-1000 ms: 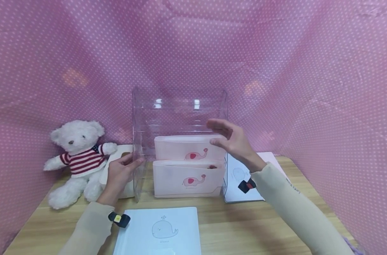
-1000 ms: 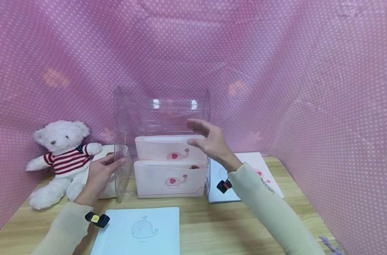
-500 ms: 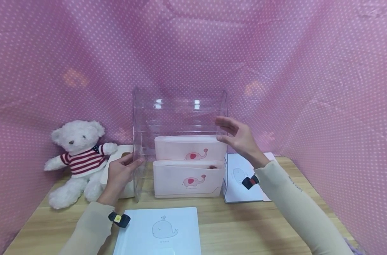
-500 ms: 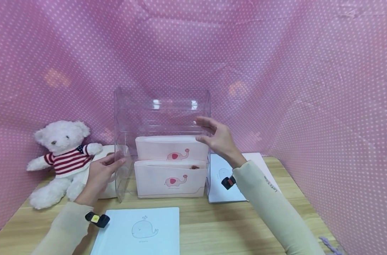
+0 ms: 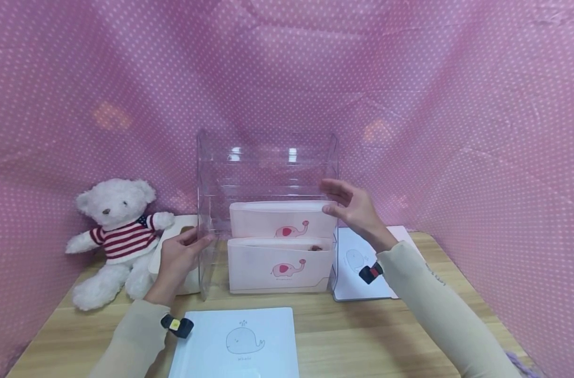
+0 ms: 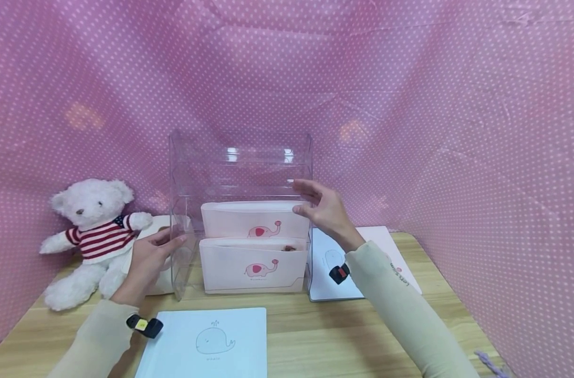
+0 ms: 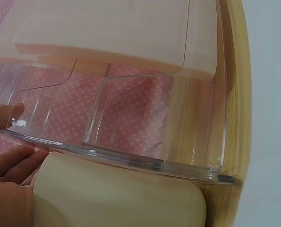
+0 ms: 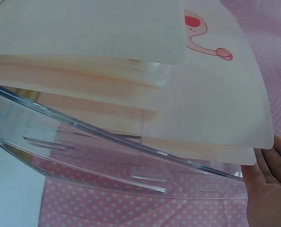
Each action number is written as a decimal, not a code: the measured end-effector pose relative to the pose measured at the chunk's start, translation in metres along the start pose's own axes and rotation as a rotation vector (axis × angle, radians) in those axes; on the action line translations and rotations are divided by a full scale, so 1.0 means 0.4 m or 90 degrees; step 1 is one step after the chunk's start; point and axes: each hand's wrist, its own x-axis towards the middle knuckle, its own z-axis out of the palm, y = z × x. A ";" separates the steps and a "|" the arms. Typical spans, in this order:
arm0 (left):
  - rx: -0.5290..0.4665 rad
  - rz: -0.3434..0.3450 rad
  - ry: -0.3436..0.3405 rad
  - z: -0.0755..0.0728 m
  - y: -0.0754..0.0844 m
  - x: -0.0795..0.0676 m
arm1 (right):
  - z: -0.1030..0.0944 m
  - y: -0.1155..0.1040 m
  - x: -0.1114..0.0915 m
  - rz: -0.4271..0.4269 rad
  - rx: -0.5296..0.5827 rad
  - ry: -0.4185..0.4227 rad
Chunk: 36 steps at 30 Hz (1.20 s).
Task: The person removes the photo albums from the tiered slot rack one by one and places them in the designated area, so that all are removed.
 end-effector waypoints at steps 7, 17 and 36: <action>-0.001 0.002 0.005 0.001 0.001 0.001 | 0.006 0.017 -0.003 0.009 -0.006 -0.002; 0.009 -0.007 -0.001 -0.002 0.003 0.000 | 0.036 0.024 -0.009 0.037 -0.026 -0.029; 0.016 0.003 -0.002 0.003 0.005 -0.001 | 0.108 0.039 -0.006 0.051 -0.108 0.052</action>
